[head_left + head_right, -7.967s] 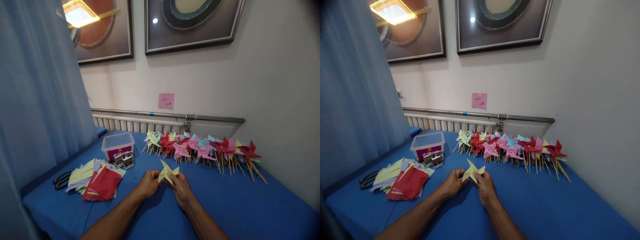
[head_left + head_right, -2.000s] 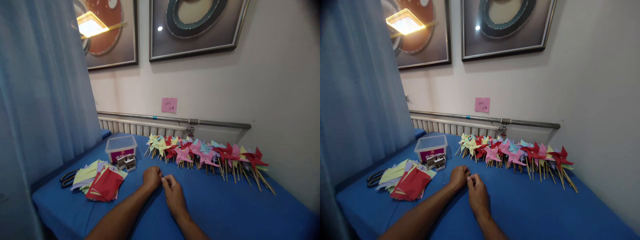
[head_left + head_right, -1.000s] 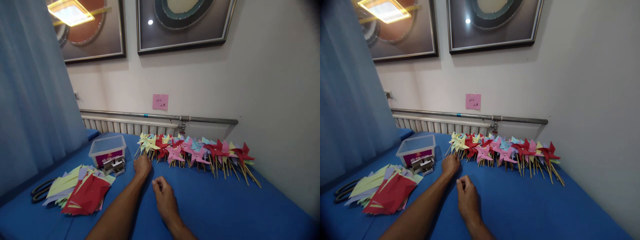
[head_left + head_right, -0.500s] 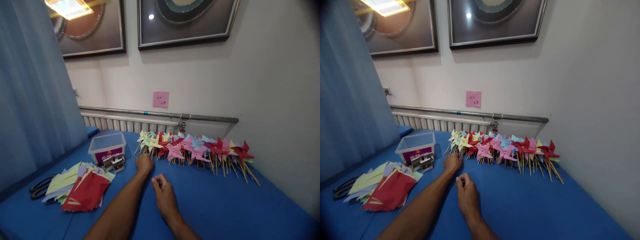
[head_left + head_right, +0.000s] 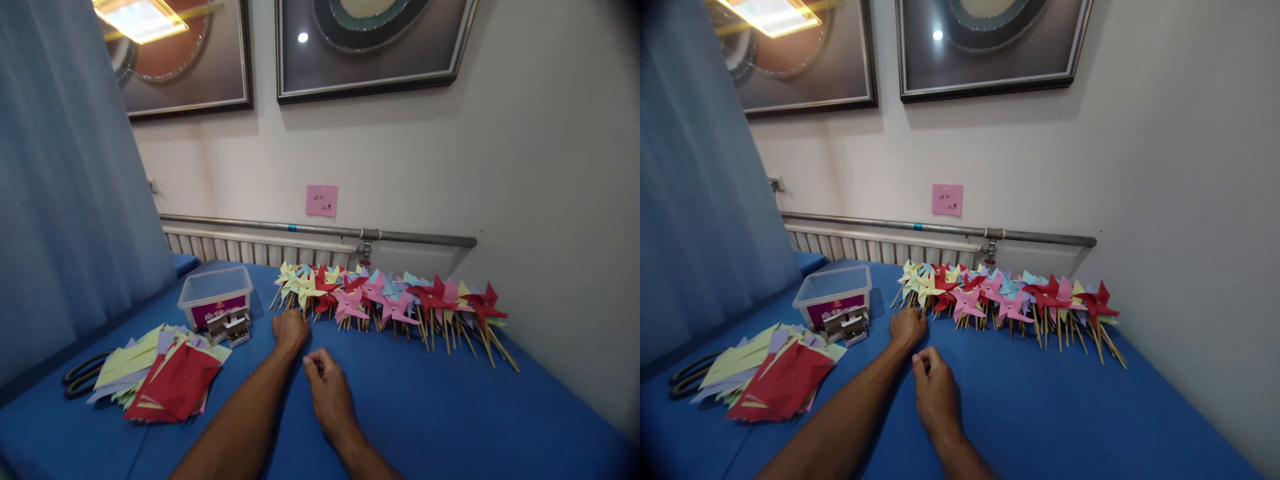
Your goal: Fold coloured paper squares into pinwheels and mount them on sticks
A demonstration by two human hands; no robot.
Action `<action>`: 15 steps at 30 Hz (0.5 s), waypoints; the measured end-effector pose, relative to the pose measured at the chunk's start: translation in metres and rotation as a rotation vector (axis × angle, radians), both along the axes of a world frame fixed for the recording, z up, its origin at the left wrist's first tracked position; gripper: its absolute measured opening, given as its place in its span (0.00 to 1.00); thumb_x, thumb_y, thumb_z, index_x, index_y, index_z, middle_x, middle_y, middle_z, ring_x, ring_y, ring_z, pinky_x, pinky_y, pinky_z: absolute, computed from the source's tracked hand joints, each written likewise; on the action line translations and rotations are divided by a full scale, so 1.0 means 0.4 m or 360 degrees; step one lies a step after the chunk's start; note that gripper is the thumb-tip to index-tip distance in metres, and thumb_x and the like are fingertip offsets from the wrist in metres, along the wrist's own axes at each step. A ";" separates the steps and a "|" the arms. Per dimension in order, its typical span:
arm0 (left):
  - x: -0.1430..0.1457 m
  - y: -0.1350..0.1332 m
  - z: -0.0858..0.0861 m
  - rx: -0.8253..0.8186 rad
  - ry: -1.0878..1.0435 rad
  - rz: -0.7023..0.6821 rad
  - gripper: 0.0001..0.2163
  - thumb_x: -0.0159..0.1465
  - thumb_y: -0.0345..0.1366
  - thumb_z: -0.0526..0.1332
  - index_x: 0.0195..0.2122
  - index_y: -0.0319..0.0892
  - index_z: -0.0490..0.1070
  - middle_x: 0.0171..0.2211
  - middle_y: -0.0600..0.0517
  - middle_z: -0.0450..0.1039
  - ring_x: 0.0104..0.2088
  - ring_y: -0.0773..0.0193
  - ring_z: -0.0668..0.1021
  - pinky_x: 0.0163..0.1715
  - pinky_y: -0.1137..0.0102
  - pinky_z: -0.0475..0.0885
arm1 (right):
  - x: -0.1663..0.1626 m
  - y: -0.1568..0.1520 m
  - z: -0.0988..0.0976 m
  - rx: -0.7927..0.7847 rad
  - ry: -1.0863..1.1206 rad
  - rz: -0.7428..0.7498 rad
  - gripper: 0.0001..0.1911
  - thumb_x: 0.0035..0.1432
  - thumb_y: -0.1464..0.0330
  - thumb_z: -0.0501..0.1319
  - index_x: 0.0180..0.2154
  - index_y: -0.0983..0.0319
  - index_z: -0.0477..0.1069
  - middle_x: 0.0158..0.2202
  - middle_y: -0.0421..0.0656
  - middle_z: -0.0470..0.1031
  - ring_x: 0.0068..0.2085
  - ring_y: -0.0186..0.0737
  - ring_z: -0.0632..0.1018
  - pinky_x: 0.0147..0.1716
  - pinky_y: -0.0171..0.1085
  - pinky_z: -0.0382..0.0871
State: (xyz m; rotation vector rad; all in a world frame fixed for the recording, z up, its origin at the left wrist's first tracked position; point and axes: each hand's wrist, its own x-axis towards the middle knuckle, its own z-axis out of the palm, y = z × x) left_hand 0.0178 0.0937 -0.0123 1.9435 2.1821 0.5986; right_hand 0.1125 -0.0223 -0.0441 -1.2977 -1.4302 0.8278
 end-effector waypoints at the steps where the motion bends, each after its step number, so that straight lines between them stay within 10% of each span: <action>1: -0.001 -0.001 0.001 0.0001 -0.0011 0.0011 0.14 0.69 0.39 0.58 0.44 0.41 0.83 0.45 0.38 0.84 0.50 0.47 0.83 0.50 0.60 0.71 | 0.000 0.000 0.001 0.0011 0.0011 0.0005 0.16 0.63 0.54 0.55 0.29 0.56 0.67 0.22 0.35 0.67 0.25 0.38 0.68 0.27 0.37 0.58; 8: -0.013 -0.053 0.016 -0.0054 -0.0013 0.0083 0.14 0.70 0.40 0.58 0.46 0.42 0.82 0.47 0.38 0.83 0.48 0.50 0.83 0.46 0.63 0.72 | 0.003 0.010 -0.005 0.0040 0.0061 0.0017 0.16 0.62 0.53 0.56 0.29 0.56 0.67 0.20 0.34 0.64 0.23 0.38 0.66 0.25 0.36 0.57; 15: -0.050 -0.203 0.021 -0.0086 0.0262 -0.0321 0.15 0.70 0.34 0.55 0.44 0.35 0.82 0.45 0.35 0.82 0.45 0.49 0.84 0.42 0.64 0.72 | 0.013 0.017 -0.008 0.0055 0.0113 0.0025 0.19 0.62 0.50 0.54 0.28 0.55 0.65 0.21 0.36 0.65 0.25 0.39 0.68 0.25 0.36 0.61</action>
